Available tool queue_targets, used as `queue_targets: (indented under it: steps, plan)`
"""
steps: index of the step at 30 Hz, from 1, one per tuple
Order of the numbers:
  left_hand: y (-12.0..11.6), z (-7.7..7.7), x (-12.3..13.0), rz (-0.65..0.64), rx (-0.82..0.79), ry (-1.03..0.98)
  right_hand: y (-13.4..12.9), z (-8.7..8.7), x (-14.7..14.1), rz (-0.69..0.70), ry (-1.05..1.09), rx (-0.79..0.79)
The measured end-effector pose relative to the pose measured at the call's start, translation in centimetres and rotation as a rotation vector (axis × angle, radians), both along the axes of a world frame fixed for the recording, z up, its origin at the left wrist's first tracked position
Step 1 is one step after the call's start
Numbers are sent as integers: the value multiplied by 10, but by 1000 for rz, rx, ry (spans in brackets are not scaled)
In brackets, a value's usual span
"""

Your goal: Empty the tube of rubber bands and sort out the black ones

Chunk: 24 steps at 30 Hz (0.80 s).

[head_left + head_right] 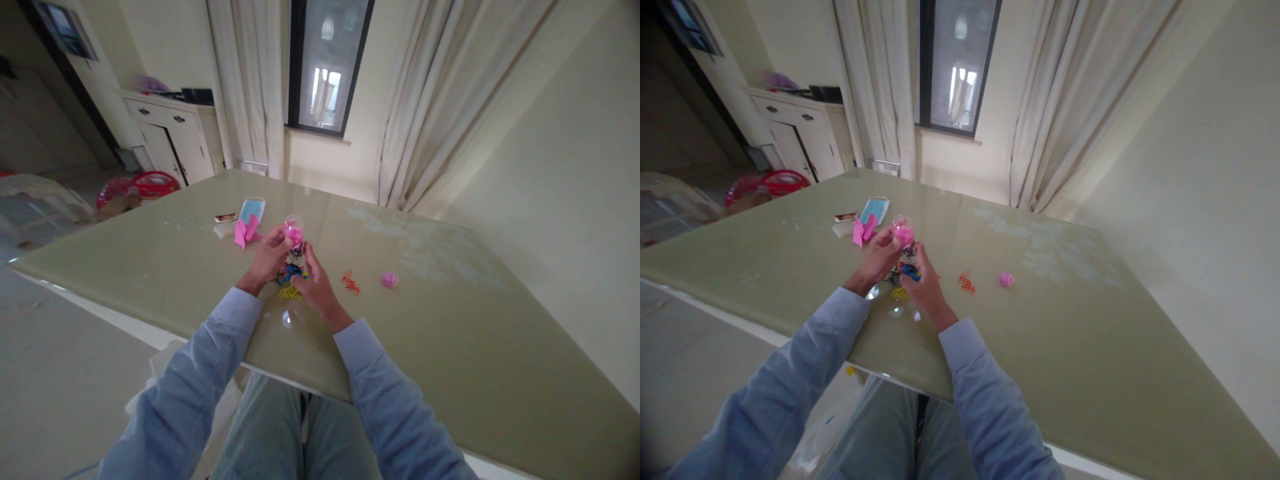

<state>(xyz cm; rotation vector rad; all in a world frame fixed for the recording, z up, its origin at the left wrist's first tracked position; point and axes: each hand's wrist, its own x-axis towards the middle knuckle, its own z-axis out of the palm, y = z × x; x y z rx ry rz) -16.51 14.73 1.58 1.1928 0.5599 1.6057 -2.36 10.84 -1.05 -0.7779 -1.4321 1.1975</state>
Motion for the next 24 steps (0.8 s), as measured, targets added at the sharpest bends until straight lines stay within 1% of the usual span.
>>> queue_targets:
  steps: [3,5,7,8,10,14,16,21,23,24]
  plan:
    - [-1,2,-2,-12,-15,-90,3,2,1,-134,40,-26]
    - [-1,5,-4,-12,-38,-152,4,5,3,-202,73,-80]
    - [-2,7,-5,-13,-53,-199,4,8,5,-218,96,-164]
    - [-2,8,-5,-14,-56,-216,3,10,5,-206,116,-207]
    - [-4,9,-5,-19,-56,-238,0,14,7,-134,190,-286]
    - [-7,12,-4,-61,-74,-224,-7,24,7,123,397,-449]
    - [-9,12,-4,-83,-100,-204,-10,28,7,210,472,-499]
    - [-9,13,-3,-85,-119,-190,-18,35,7,346,599,-488]
    - [-9,13,-3,-75,-118,-203,-20,34,6,340,601,-453]
    - [-8,14,-4,-69,-120,-209,-20,32,6,306,579,-425]
